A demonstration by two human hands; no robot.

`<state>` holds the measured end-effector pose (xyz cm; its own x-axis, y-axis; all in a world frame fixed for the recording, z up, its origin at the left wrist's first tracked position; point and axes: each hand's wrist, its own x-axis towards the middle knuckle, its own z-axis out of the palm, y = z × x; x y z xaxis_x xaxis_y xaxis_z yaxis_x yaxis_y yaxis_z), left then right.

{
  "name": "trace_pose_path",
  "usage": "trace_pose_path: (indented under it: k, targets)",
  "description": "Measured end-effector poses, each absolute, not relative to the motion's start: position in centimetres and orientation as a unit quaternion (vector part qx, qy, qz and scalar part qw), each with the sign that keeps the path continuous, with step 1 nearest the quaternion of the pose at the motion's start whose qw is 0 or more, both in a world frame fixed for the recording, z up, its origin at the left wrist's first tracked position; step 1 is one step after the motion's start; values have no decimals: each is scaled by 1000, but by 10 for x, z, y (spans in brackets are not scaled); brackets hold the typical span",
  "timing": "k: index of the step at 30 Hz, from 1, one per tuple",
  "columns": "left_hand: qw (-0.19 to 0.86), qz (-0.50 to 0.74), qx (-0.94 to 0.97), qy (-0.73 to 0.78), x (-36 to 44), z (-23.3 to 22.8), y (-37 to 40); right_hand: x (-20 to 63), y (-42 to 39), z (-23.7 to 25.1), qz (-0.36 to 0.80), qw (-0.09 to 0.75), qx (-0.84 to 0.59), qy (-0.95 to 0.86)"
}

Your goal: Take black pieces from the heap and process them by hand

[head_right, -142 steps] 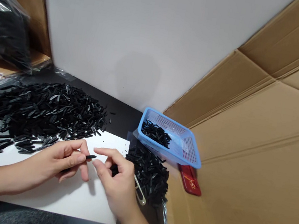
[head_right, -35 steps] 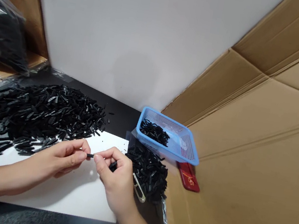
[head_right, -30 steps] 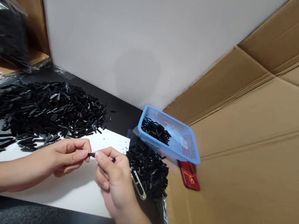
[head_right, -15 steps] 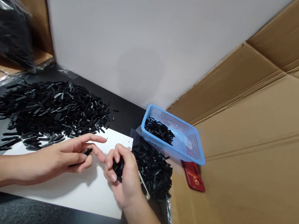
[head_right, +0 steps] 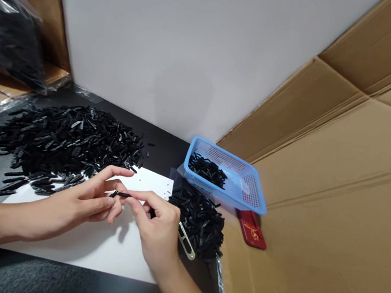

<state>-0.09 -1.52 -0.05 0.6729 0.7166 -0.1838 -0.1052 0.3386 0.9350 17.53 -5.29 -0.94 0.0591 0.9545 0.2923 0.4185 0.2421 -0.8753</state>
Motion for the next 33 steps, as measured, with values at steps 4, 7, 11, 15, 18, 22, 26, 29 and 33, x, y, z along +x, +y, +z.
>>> trace_pose_path:
  k: [4, 7, 11, 15, 18, 22, 26, 29, 33]
  targets:
    - [761, 303, 465, 336, 1, -5, -11, 179, -52, -7, 302, 500, -567, -581]
    - [747, 306, 477, 348, 1, -7, -7, 181, -52, -5, 320, 507, -565, -567]
    - [723, 307, 497, 369, 1, -6, -5, 181, -53, -4, 334, 511, -561, -559]
    - [727, 296, 482, 388, 2, -7, -7, 182, -52, -6, 356, 522, -552, -545]
    - [737, 290, 472, 387, 3, -7, -9, 180, -51, -8, 452, 544, -519, -480]
    - [760, 291, 467, 346, 3, -6, -11, 176, -49, -9, 573, 555, -467, -382]
    - [760, 307, 465, 335, 3, -7, -10, 175, -49, -6, 610, 555, -445, -349]
    - [741, 309, 482, 351, 2, -6, -8, 175, -49, -5, 622, 554, -435, -341]
    - [712, 322, 490, 387, 1, -4, -5, 174, -49, -7, 641, 557, -421, -320]
